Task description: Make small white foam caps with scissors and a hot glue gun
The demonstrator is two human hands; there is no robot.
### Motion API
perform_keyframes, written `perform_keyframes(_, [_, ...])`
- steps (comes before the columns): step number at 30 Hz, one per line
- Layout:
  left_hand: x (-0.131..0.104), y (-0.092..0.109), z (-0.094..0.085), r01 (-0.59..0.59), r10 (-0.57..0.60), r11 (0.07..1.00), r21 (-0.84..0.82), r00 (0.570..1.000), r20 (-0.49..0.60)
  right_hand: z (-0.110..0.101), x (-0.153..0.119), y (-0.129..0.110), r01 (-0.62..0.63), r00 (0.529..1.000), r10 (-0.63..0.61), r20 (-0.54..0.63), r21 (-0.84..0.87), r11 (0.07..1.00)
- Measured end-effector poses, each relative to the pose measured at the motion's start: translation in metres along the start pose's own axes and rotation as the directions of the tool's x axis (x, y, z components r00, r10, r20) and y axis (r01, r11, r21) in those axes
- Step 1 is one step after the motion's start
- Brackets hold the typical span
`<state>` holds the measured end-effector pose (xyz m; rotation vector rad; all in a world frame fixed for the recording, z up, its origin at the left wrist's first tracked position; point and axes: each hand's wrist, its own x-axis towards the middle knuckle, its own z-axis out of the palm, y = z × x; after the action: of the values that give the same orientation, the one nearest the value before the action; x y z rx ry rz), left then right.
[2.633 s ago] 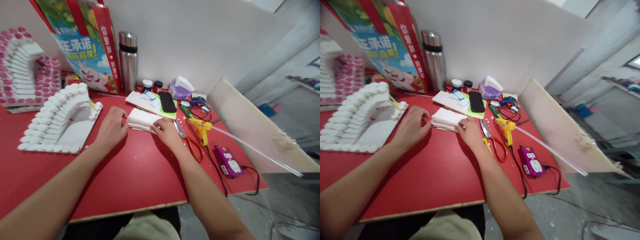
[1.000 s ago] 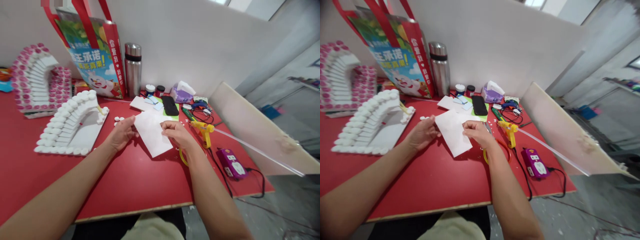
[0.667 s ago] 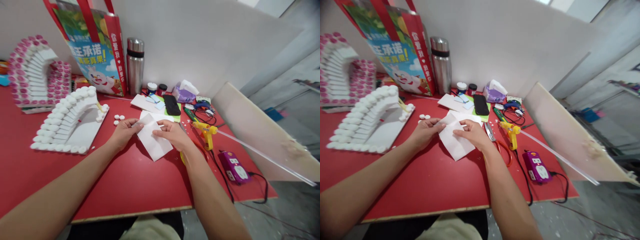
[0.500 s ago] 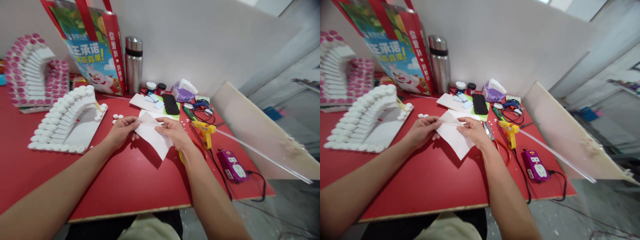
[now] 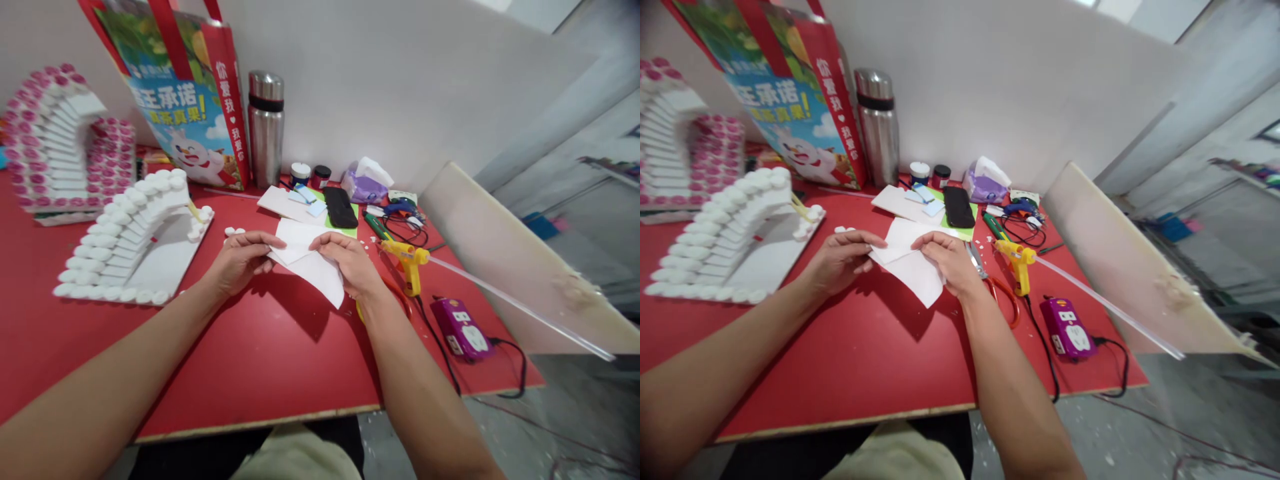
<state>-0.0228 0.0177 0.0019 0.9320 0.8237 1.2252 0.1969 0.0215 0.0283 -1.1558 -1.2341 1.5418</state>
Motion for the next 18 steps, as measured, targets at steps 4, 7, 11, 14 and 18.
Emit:
perform_keyframes(4, [0.0026, -0.0033, -0.0056, 0.017, -0.017, 1.0, 0.005, 1.0, 0.024, 0.0025, -0.0003, -0.0006, -0.01, 1.0, 0.009, -0.007, -0.017, 1.0])
perform_keyframes(7, [0.0036, -0.0047, -0.0081, 0.027, -0.027, 1.0, -0.007, 1.0, 0.017, 0.003, -0.0018, -0.0022, -0.012, 1.0, 0.012, -0.012, 0.015, 1.0])
perform_keyframes(11, [0.0035, -0.0043, -0.0071, 0.031, -0.032, 0.999, -0.036, 0.999, -0.013, 0.0033, -0.0036, -0.0029, -0.045, 0.998, 0.043, 0.038, 0.042, 0.998])
perform_keyframes(14, [0.0022, -0.0021, -0.0039, 0.058, -0.059, 0.998, -0.03, 0.998, -0.02, 0.0044, -0.0037, -0.0017, -0.063, 0.992, 0.057, 0.109, 0.053, 0.997])
perform_keyframes(18, [0.0002, 0.0001, -0.0002, 0.081, -0.081, 0.995, -0.049, 0.997, 0.006, 0.0049, -0.0006, 0.0022, -0.058, 0.993, 0.045, 0.111, 0.122, 0.991])
